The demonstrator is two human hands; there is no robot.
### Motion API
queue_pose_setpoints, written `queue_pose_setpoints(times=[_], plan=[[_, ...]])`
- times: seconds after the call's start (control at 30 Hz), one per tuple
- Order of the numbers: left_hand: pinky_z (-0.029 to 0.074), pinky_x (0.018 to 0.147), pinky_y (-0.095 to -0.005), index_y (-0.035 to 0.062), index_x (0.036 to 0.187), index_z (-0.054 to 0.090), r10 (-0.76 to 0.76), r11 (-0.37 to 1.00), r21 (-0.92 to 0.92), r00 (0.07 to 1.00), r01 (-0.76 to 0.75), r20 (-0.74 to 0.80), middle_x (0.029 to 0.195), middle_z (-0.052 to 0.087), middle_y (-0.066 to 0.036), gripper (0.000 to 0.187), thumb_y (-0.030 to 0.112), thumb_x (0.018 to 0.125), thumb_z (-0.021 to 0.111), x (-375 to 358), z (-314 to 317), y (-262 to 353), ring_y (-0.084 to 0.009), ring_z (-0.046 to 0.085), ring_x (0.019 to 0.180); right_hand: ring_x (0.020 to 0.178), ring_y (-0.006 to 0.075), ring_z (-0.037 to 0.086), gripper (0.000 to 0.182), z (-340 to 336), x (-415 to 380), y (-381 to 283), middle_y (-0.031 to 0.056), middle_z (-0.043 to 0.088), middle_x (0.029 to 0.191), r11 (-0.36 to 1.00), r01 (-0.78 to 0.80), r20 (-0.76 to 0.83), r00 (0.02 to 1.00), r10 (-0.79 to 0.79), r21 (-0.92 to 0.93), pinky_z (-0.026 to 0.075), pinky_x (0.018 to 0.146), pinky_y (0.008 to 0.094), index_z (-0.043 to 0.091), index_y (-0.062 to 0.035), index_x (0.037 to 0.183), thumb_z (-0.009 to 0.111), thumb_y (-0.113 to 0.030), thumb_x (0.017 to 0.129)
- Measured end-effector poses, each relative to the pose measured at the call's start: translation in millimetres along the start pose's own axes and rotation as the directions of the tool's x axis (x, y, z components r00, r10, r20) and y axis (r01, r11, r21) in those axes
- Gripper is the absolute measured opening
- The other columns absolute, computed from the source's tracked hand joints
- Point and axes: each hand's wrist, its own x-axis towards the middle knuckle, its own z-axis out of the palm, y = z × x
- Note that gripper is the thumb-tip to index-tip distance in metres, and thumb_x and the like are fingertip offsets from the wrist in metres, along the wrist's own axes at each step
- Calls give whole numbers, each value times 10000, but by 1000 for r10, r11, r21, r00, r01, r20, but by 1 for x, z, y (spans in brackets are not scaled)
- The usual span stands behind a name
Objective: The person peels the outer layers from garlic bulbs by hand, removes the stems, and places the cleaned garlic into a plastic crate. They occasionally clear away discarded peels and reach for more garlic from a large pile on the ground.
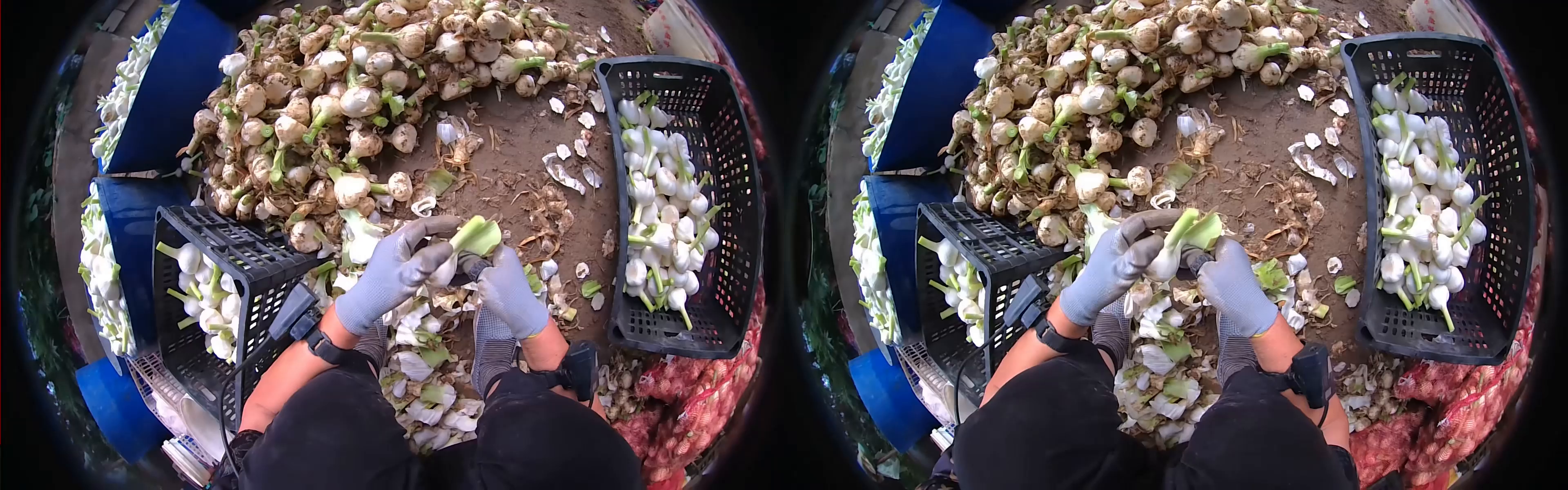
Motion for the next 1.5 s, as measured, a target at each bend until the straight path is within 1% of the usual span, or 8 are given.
queue_pose_setpoints(times=[0.3, 0.57, 0.7, 0.87, 0.97, 1.1, 1.23, 1.5], plan=[[505, 847, -290, -3, 1072, 636, 351, 872, 412, 923, -263, -154, 1139, 633, -95, 380, 203, 786, 779, 9, -2, -14, -154, 606, 1032, 810, 203, 670, 184, 2, -4, 0, 132, 699, 906, 905, 248, 69, 969, -239, -345, 524, 728, 343, 608, 16, 1072, 595, -60, 905], [509, 938, -346, -35, 1155, 605, 135, 725, -688, 987, -41, 83, 1222, 615, -132, 416, 343, 1000, 524, 4, -9, -15, -215, 615, 1090, 833, 331, 684, 145, -40, 7, 0, 188, 682, 852, 730, 152, -159, 927, -338, -667, 525, 734, 394, 656, -42, 959, 585, -80, 839], [405, 1093, -439, 25, 1298, 533, -4, 502, -862, 996, -73, -87, 1402, 495, -108, 412, 323, 1022, 462, 7, -14, -14, -320, 484, 1290, 814, 342, 677, 210, -16, -27, 23, 181, 681, 830, 326, 429, 507, 836, 209, -842, 522, 761, 447, 685, -92, 994, 572, -104, 818], [422, 1051, -398, -7, 1410, 415, 282, 958, -42, 959, -283, -29, 1194, 560, -113, 610, 420, 987, 520, 9, -13, -22, -206, 565, 1076, 903, 323, 676, 497, -20, -20, -9, 200, 661, 1079, 535, 335, 300, 941, -156, -775, 540, 797, 407, 527, -92, 1349, 587, -109, 856], [387, 1075, -350, 1, 1430, 404, 166, 958, -250, 982, -140, 85, 1268, 559, -126, 684, 268, 884, 716, 19, 11, -6, -229, 540, 1171, 922, 150, 629, 583, -32, -7, -29, 145, 590, 1249, 975, 223, 154, 963, -219, -9, 533, 778, 246, 399, -93, 1450, 637, -116, 918], [472, 958, -393, 87, 1294, 541, 329, 569, 814, 939, -114, -98, 1278, 552, -171, 534, 81, 784, 699, 68, -36, -29, -355, 553, 1149, 788, 72, 487, 842, -97, -29, -68, 75, 517, 1373, 432, 352, -5, 780, -626, 831, 412, 628, 241, 251, -128, 1525, 737, -266, 851], [524, 810, -460, 103, 1129, 643, 108, 152, 987, 994, -42, 25, 1203, 560, -190, 382, 40, 753, 626, 96, -53, -69, -377, 606, 962, 877, 118, 585, 822, -104, -25, -65, 93, 558, 1313, 762, 418, -29, 884, -466, 495, 522, 734, 271, 267, -151, 1525, 720, -312, 858], [436, 715, -200, 16, 1431, 425, 89, 989, 118, 996, -90, 20, 951, 577, 0, 512, 307, 1011, 459, 45, 27, 7, -57, 512, 799, 725, 300, 637, 586, -35, 17, 12, 154, 645, 842, 498, 532, 7, 688, -726, -685, 522, 624, 378, 474, -246, 1421, 662, -357, 878]])
